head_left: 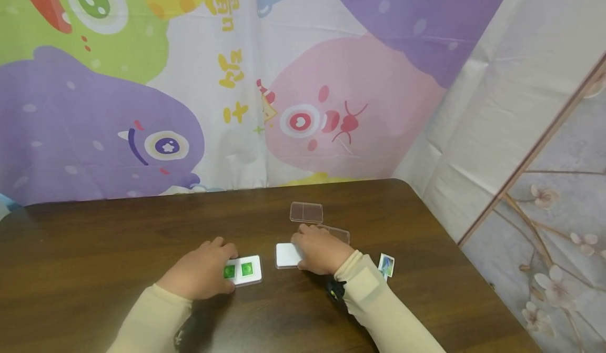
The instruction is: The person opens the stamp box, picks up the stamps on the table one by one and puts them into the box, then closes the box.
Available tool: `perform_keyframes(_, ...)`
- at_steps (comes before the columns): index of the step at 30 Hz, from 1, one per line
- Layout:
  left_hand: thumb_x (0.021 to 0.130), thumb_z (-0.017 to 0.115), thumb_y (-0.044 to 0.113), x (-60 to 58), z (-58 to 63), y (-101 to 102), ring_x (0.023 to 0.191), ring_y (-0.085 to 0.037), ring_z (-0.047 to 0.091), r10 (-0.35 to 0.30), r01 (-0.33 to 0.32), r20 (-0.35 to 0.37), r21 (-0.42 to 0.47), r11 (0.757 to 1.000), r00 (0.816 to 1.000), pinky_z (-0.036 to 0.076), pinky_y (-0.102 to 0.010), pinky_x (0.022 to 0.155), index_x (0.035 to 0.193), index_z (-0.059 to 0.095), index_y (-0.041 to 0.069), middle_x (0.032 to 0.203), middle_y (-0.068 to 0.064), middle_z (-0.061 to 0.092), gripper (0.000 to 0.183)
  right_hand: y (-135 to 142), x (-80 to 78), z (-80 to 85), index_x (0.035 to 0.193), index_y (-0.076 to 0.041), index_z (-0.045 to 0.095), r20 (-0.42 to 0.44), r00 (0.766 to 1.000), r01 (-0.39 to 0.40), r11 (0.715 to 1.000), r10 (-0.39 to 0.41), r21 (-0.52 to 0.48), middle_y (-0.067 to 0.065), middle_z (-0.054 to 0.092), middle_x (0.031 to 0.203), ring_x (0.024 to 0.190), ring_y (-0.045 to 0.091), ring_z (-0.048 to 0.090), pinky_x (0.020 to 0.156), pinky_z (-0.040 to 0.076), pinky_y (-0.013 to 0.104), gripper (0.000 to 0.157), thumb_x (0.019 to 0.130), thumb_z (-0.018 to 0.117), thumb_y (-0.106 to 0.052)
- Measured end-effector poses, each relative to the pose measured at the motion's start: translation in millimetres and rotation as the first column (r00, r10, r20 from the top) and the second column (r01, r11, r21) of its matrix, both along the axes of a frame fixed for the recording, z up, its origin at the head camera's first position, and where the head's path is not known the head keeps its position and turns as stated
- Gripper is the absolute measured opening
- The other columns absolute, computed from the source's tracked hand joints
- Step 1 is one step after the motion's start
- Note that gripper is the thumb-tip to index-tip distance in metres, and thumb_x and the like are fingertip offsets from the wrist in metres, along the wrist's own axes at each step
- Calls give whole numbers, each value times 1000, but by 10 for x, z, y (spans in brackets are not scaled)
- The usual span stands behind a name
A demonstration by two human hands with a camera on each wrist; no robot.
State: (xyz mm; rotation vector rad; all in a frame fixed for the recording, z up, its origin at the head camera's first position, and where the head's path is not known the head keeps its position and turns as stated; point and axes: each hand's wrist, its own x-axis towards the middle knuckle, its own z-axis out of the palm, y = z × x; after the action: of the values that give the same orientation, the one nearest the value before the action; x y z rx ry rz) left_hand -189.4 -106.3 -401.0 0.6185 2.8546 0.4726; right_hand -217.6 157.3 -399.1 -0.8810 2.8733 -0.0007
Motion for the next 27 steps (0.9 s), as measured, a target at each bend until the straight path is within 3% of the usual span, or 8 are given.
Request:
perform_keyframes(11, 79, 85, 17, -93, -37, -168, 92, -29, 54, 57, -57, -43, 16, 998, 997, 52, -47, 73, 122, 64, 3, 105, -12, 55, 50, -8, -9, 10, 121, -6, 68, 10, 1000, 12, 1000, -11, -12, 8, 63, 114, 104, 24, 61, 94, 52, 42, 41, 88, 84, -26)
perform_keyframes(27, 82, 81, 17, -138, -71, -263, 92, -31, 53, 80, -76, -83, 49, 996, 993, 51, -48, 72, 126, 61, -1, 107, -16, 56, 52, 1, -6, -14, 120, -6, 68, 4, 1000, 9, 1000, -9, -25, 9, 63, 114, 104, 25, 62, 92, 52, 43, 41, 87, 84, -26)
